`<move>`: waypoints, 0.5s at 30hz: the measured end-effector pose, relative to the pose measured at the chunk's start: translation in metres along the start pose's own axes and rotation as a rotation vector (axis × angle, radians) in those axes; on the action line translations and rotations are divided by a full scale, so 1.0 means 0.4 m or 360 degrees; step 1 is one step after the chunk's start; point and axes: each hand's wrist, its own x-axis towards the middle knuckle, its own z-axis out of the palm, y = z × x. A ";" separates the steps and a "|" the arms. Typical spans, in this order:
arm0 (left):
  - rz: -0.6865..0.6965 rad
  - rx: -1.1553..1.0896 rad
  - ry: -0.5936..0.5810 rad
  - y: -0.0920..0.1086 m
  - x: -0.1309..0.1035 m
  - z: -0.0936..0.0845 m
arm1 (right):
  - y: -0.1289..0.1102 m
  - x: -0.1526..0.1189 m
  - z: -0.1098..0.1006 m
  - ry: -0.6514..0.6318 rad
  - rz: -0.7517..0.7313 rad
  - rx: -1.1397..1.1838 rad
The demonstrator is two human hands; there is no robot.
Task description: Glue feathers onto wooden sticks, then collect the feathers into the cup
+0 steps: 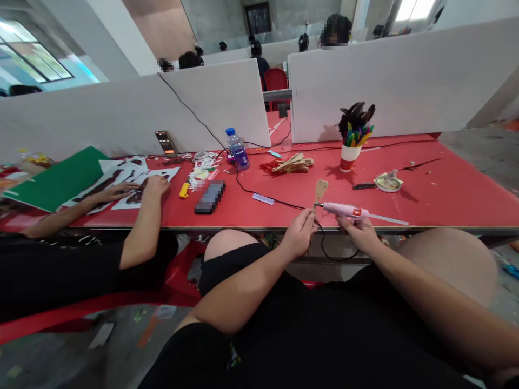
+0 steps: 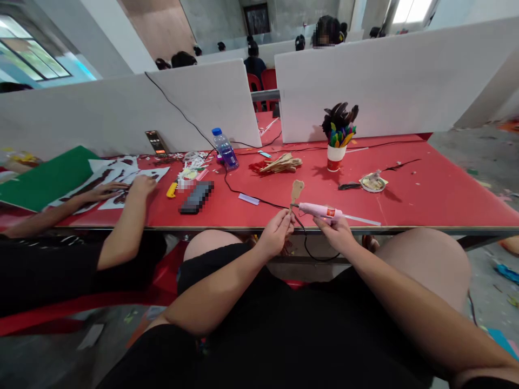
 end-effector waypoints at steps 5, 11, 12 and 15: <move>0.0057 0.0108 -0.0023 0.006 -0.007 0.003 | -0.002 0.004 -0.001 0.0080 -0.0152 -0.0059; 0.0051 0.0147 -0.0023 -0.007 -0.012 0.002 | 0.004 0.015 -0.008 0.0133 -0.0198 -0.0102; 0.0048 0.0167 -0.0021 -0.009 -0.013 0.001 | 0.003 0.017 -0.009 0.0145 -0.0198 -0.0111; 0.0024 0.0213 -0.0017 -0.013 -0.014 -0.001 | -0.003 0.024 -0.008 0.0174 -0.0179 -0.0107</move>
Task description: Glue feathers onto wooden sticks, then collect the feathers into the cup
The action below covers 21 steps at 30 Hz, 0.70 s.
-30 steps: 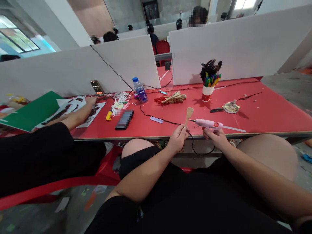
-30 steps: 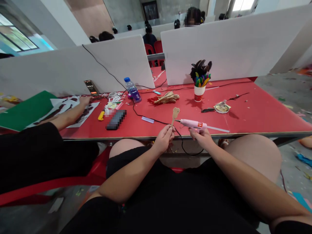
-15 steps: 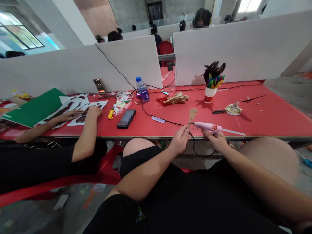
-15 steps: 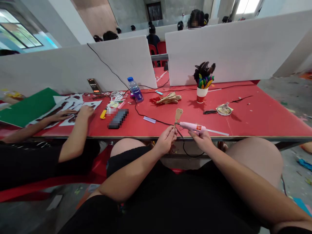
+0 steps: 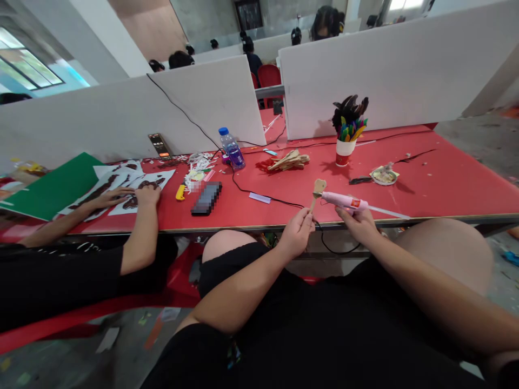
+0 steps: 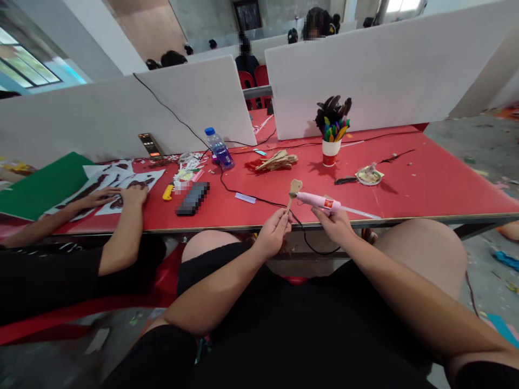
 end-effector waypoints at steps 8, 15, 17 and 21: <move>-0.0069 -0.0072 -0.0023 0.011 0.001 0.001 | -0.002 -0.018 -0.030 0.0025 0.0077 0.0081; -0.0134 -0.0139 -0.0066 0.031 0.001 0.000 | -0.039 -0.039 -0.049 -0.0176 -0.0026 0.0064; -0.0123 -0.0142 -0.0062 0.035 0.000 0.000 | -0.044 -0.041 -0.044 -0.0217 -0.0060 0.0021; -0.0091 -0.0142 -0.0051 0.045 -0.003 0.000 | -0.039 -0.043 -0.034 -0.0173 -0.0069 -0.0072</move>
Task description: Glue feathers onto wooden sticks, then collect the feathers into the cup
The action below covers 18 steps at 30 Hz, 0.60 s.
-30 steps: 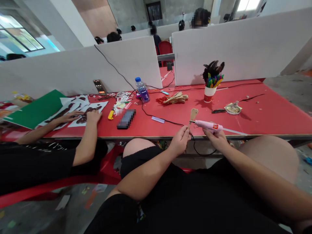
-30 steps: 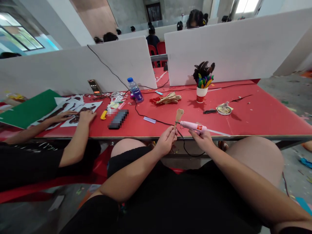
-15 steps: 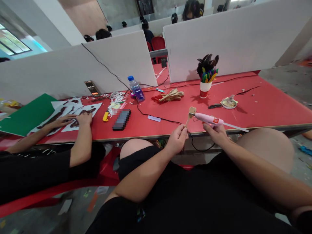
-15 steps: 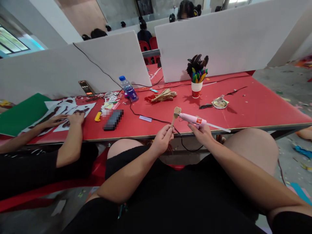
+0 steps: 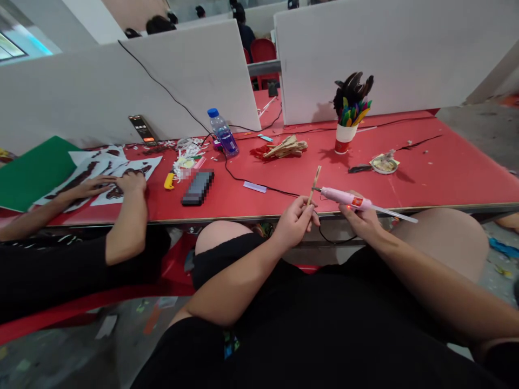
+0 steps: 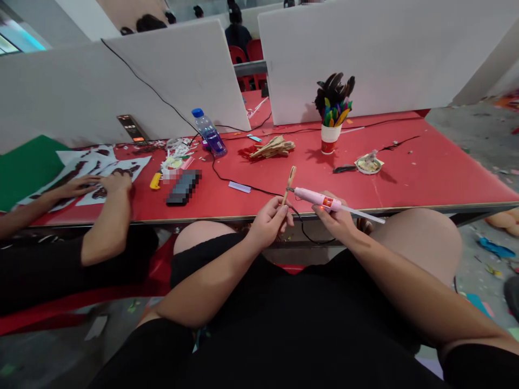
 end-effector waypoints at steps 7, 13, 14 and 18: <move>-0.0010 -0.0084 -0.0061 -0.001 -0.001 0.007 | -0.011 -0.003 0.006 0.0113 -0.0091 -0.0137; 0.0012 -0.0150 -0.0135 -0.007 -0.001 0.009 | -0.022 -0.009 0.001 0.0120 -0.0099 -0.0169; 0.0009 -0.0168 -0.0163 -0.006 -0.001 0.009 | -0.021 -0.010 -0.001 0.0116 -0.0101 -0.0154; -0.0018 -0.0231 -0.0254 0.003 -0.007 0.010 | -0.016 -0.010 -0.006 0.0089 -0.0092 -0.0072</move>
